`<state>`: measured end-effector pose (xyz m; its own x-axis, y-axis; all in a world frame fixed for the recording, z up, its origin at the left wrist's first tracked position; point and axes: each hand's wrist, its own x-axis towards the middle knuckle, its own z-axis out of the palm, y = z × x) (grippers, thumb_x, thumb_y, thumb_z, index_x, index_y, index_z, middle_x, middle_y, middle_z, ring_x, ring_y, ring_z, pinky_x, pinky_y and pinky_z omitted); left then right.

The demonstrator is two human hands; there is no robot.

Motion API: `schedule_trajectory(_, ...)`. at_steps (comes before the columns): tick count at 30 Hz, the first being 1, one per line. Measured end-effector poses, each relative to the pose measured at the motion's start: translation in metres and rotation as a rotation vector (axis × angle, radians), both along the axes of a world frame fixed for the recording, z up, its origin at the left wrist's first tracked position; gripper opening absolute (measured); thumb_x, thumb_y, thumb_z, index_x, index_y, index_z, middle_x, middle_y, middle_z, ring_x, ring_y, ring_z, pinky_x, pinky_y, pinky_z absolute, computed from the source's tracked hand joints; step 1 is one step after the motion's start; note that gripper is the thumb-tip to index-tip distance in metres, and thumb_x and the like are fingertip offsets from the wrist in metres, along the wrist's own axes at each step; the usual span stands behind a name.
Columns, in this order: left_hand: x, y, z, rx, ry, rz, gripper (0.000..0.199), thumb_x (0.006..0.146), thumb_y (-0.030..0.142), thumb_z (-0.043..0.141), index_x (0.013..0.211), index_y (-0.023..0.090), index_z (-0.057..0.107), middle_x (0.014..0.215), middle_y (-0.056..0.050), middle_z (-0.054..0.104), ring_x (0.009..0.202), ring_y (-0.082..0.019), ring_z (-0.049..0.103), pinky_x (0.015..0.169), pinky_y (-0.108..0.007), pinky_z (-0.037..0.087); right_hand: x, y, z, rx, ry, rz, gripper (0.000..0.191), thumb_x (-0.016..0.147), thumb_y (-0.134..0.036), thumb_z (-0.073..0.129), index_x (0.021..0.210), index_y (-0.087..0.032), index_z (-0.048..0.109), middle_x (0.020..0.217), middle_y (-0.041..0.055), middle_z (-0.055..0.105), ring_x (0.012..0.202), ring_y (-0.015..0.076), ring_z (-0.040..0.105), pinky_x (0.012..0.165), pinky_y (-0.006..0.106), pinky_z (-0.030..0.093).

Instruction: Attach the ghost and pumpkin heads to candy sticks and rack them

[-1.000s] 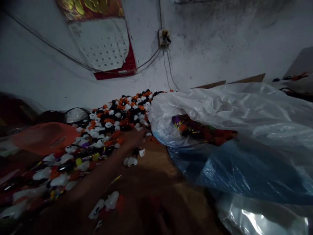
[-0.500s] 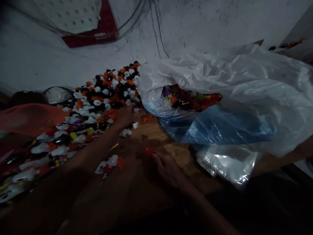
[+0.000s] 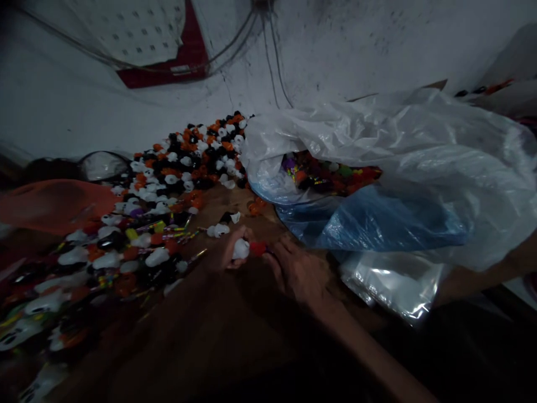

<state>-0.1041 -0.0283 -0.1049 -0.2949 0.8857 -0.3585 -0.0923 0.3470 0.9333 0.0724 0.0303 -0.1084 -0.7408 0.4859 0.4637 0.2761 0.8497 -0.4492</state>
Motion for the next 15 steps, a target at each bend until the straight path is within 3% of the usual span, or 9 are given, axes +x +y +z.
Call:
schedule_trajectory(5, 0.011, 0.006, -0.002, -0.025, 0.000, 0.043, 0.038, 0.084, 0.055, 0.038, 0.077, 0.019, 0.046, 0.047, 0.004, 0.045, 0.032, -0.007, 0.034, 0.034, -0.016, 0.019, 0.007, 0.004, -0.004, 0.050, 0.004, -0.038, 0.023, 0.095, -0.028, 0.040, 0.100, -0.017, 0.061, 0.088, 0.0062, 0.059, 0.077, 0.0148, 0.057, 0.061, 0.024, 0.043)
schedule_trajectory(8, 0.012, 0.006, -0.003, -0.055, 0.098, 0.009, 0.042, 0.085, 0.056, 0.034, 0.074, 0.018, 0.047, 0.047, 0.003, 0.045, 0.033, -0.007, 0.035, 0.035, -0.019, 0.020, 0.011, 0.005, -0.006, 0.044, -0.019, -0.004, 0.025, 0.095, -0.031, 0.042, 0.096, -0.018, 0.063, 0.084, 0.0052, 0.058, 0.076, 0.0140, 0.056, 0.060, 0.023, 0.042)
schedule_trajectory(12, 0.014, 0.003, 0.002, -0.041, 0.320, -0.090, 0.046, 0.087, 0.055, 0.033, 0.070, 0.017, 0.053, 0.047, 0.002, 0.047, 0.040, -0.010, 0.041, 0.040, -0.022, 0.027, 0.018, 0.006, -0.009, 0.052, -0.017, 0.046, 0.026, 0.095, -0.029, 0.043, 0.113, -0.021, 0.060, 0.099, 0.0069, 0.059, 0.090, 0.0155, 0.055, 0.070, 0.023, 0.045)
schedule_trajectory(15, 0.021, 0.002, 0.013, -0.017, 0.387, -0.148, 0.046, 0.088, 0.052, 0.036, 0.062, 0.017, 0.053, 0.048, 0.002, 0.046, 0.044, -0.010, 0.042, 0.044, -0.022, 0.030, 0.022, 0.010, -0.011, 0.088, -0.025, 0.081, 0.031, 0.095, -0.027, 0.043, 0.124, -0.021, 0.054, 0.099, 0.0074, 0.058, 0.088, 0.0151, 0.055, 0.069, 0.024, 0.046)
